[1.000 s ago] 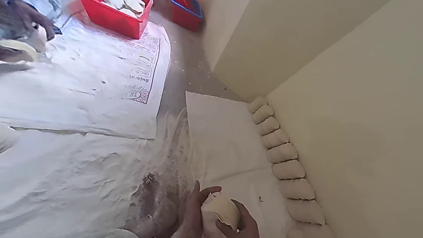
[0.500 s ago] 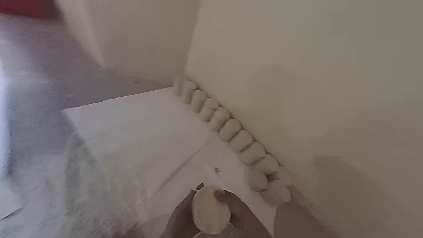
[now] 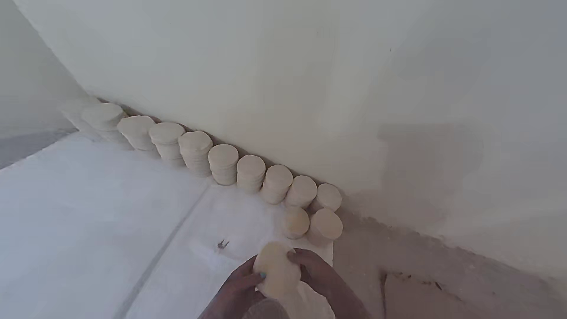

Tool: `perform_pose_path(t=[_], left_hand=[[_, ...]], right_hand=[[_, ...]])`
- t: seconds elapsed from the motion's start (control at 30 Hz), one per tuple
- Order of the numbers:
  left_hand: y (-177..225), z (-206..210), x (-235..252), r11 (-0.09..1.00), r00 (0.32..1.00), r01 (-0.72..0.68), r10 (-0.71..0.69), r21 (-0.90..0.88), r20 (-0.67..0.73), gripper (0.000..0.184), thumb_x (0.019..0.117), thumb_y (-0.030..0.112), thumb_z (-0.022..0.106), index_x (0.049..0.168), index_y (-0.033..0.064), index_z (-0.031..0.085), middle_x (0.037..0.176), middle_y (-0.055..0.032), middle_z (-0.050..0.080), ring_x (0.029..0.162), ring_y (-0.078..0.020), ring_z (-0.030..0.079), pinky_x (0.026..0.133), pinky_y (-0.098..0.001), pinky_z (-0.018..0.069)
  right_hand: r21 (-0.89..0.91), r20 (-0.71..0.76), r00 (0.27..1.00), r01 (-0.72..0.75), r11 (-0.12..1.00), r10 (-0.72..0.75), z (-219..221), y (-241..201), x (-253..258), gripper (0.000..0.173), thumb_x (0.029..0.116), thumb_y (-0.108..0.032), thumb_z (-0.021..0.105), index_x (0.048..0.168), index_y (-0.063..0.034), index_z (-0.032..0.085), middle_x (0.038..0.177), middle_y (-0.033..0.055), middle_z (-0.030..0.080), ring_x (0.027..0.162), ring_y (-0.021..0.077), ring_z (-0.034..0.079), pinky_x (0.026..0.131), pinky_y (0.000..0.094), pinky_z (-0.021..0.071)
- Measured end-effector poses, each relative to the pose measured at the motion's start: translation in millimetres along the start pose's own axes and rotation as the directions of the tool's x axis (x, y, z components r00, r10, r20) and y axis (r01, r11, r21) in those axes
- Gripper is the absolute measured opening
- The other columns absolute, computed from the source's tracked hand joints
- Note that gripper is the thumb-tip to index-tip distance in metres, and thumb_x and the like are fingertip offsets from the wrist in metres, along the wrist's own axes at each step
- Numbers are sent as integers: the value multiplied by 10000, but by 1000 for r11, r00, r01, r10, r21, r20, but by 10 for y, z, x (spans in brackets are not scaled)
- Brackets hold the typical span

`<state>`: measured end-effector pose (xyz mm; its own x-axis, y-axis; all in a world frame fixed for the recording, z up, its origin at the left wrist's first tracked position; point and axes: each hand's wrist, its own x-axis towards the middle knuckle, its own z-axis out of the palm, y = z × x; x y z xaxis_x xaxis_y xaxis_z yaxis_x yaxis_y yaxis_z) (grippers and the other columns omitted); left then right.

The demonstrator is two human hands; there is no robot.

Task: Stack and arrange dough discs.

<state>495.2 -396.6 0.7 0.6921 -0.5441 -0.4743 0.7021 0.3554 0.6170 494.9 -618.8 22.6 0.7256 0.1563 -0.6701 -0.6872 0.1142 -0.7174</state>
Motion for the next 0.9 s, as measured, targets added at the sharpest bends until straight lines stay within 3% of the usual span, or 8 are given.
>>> perform_pose_path(t=[0.17, 0.37, 0.53, 0.6, 0.7, 0.77, 0.83, 0.9], left_hand=[[10, 459, 607, 993, 995, 100, -101, 55, 15, 390, 1009, 33, 483, 1394, -18, 452, 1188, -137, 649, 1033, -221, 677, 885, -401, 582], [32, 961, 1305, 980, 985, 138, -151, 145, 81, 394, 1044, 58, 486, 1426, -25, 438, 1256, -161, 607, 1068, -218, 653, 900, -381, 564], [-7, 1186, 1654, 966, 981, 167, -183, 198, 67, 382, 1050, 67, 496, 1418, -22, 449, 1269, -160, 592, 1068, -208, 642, 903, -360, 554], [-19, 1107, 1659, 965, 984, 153, -168, 215, 54, 386, 1045, 62, 492, 1419, -30, 457, 1271, -167, 601, 1081, -220, 644, 923, -382, 553], [62, 888, 1590, 965, 994, 108, -112, 238, 6, 344, 1054, 69, 453, 1381, -33, 485, 1199, -137, 639, 1033, -199, 668, 898, -380, 572], [160, 761, 1564, 970, 997, 74, -67, 232, -36, 340, 1060, 73, 431, 1379, -35, 478, 1171, -125, 654, 1012, -187, 677, 885, -368, 579], [261, 667, 1578, 975, 997, 52, -40, 214, -60, 317, 1068, 80, 419, 1359, -29, 483, 1141, -109, 668, 997, -176, 685, 883, -361, 581], [336, 593, 1618, 977, 996, 52, -36, 207, -77, 316, 1072, 82, 422, 1359, -27, 491, 1157, -116, 671, 1021, -186, 686, 906, -368, 576]], right_hand=[[-65, -256, 966, 9, 998, -26, -515, -174, -56, 308, 1089, -162, 455, 1300, 41, 550, 1060, 100, 681, 915, 125, 682, 831, 299, 577], [-118, -469, 881, 7, 993, -62, -1120, -418, -76, 347, 1089, -174, 469, 1352, 45, 523, 1111, 142, 657, 935, 157, 665, 807, 317, 563], [-100, -498, 863, 48, 994, -92, -1472, -421, 15, 343, 1093, -201, 462, 1334, 31, 537, 1099, 133, 666, 933, 153, 678, 796, 308, 576], [-133, -483, 868, 59, 989, -116, -1427, -417, 39, 334, 1082, -177, 488, 1331, 39, 544, 1095, 132, 661, 919, 137, 663, 793, 296, 561], [-283, -401, 889, 109, 953, -220, -1278, -425, 184, 347, 1064, -170, 529, 1334, 44, 567, 1151, 147, 659, 974, 134, 644, 869, 303, 534], [-445, -348, 897, 97, 890, -272, -1181, -489, 342, 397, 1064, -232, 539, 1371, 18, 566, 1239, 179, 655, 1111, 210, 639, 994, 405, 502], [-602, -294, 922, 25, 798, -250, -1104, -620, 493, 481, 1077, -317, 499, 1458, -24, 516, 1382, 198, 601, 1304, 315, 549, 1119, 582, 343], [-690, -251, 948, -35, 723, -194, -1066, -749, 631, 518, 1083, -369, 475, 1495, -56, 485, 1482, 181, 524, 1419, 347, 419, 1152, 663, 191]])
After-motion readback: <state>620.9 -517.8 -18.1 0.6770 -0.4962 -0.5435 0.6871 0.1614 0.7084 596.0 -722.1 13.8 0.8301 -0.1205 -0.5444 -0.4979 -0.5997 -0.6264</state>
